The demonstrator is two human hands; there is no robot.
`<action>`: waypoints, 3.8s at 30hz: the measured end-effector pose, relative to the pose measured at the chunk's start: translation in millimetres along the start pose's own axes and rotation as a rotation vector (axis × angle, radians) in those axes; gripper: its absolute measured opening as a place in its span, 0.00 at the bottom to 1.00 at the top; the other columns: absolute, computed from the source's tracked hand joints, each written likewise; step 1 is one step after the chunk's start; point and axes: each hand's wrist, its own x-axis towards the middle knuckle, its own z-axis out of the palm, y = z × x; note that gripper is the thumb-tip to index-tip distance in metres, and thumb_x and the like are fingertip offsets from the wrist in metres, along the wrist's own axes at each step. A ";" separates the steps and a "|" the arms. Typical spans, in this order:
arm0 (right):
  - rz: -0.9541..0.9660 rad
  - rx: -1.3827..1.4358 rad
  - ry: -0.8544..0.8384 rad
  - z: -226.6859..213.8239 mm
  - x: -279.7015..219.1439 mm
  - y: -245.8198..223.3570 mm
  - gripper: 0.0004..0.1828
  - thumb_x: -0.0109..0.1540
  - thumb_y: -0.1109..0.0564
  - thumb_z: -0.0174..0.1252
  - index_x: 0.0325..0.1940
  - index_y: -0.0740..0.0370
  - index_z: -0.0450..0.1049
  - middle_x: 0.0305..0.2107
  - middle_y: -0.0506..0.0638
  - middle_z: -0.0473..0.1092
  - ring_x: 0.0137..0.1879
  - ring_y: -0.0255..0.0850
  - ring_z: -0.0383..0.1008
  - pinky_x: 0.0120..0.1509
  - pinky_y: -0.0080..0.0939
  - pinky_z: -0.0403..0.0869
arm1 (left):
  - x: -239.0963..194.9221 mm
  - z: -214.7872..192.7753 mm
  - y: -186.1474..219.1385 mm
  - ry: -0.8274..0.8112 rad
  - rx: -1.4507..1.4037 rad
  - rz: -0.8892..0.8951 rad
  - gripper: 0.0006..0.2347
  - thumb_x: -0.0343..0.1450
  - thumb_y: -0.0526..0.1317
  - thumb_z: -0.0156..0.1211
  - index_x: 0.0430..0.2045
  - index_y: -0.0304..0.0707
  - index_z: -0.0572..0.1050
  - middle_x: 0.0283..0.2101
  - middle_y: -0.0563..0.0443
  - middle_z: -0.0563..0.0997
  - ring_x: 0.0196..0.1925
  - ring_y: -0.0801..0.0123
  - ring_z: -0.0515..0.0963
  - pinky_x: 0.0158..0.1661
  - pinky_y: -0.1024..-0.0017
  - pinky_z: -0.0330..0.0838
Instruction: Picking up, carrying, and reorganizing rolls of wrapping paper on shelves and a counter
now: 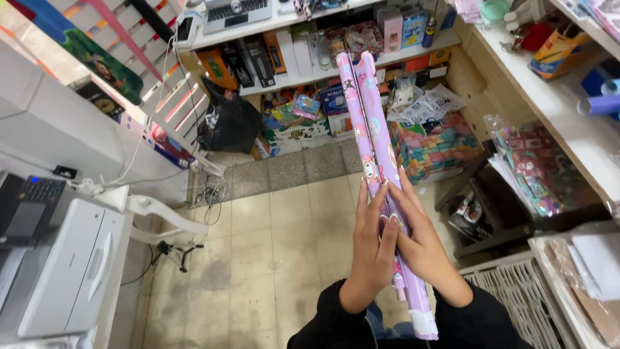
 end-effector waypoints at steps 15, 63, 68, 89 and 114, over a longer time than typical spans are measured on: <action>-0.005 -0.023 -0.017 3.9 273.4 132.8 0.34 0.67 0.51 0.47 0.77 0.58 0.55 0.79 0.58 0.40 0.84 0.49 0.41 0.83 0.53 0.46 | 268.8 -22.4 -124.8 0.050 0.065 0.018 0.24 0.79 0.50 0.35 0.70 0.40 0.59 0.78 0.29 0.47 0.80 0.45 0.51 0.70 0.54 0.52; 0.237 -0.174 -0.051 72.4 944.5 435.9 0.27 0.62 0.65 0.51 0.67 0.61 0.70 0.75 0.56 0.55 0.80 0.49 0.53 0.80 0.47 0.55 | 921.5 -156.9 -461.9 -0.114 0.147 -0.144 0.22 0.78 0.36 0.38 0.70 0.32 0.57 0.76 0.23 0.44 0.80 0.39 0.46 0.73 0.54 0.43; 0.213 -0.290 -0.135 73.9 951.6 454.5 0.32 0.63 0.65 0.47 0.73 0.65 0.61 0.78 0.59 0.44 0.82 0.54 0.45 0.81 0.51 0.51 | 925.4 -151.8 -485.7 -0.101 0.290 -0.130 0.23 0.75 0.30 0.39 0.69 0.32 0.58 0.76 0.22 0.45 0.79 0.35 0.45 0.74 0.48 0.40; -0.098 -0.518 -0.328 62.6 960.9 444.6 0.34 0.64 0.62 0.47 0.76 0.63 0.57 0.75 0.68 0.48 0.80 0.67 0.44 0.79 0.63 0.51 | 918.0 -142.0 -467.1 -0.024 0.753 -0.221 0.24 0.73 0.34 0.41 0.68 0.31 0.61 0.75 0.29 0.55 0.76 0.34 0.51 0.67 0.37 0.46; -0.674 -0.428 -0.799 207.8 756.9 304.2 0.30 0.68 0.54 0.42 0.74 0.65 0.58 0.74 0.66 0.52 0.80 0.61 0.47 0.79 0.58 0.54 | 623.1 -194.9 -325.7 0.653 1.094 -0.668 0.21 0.78 0.40 0.41 0.68 0.35 0.61 0.75 0.35 0.56 0.79 0.46 0.48 0.70 0.41 0.36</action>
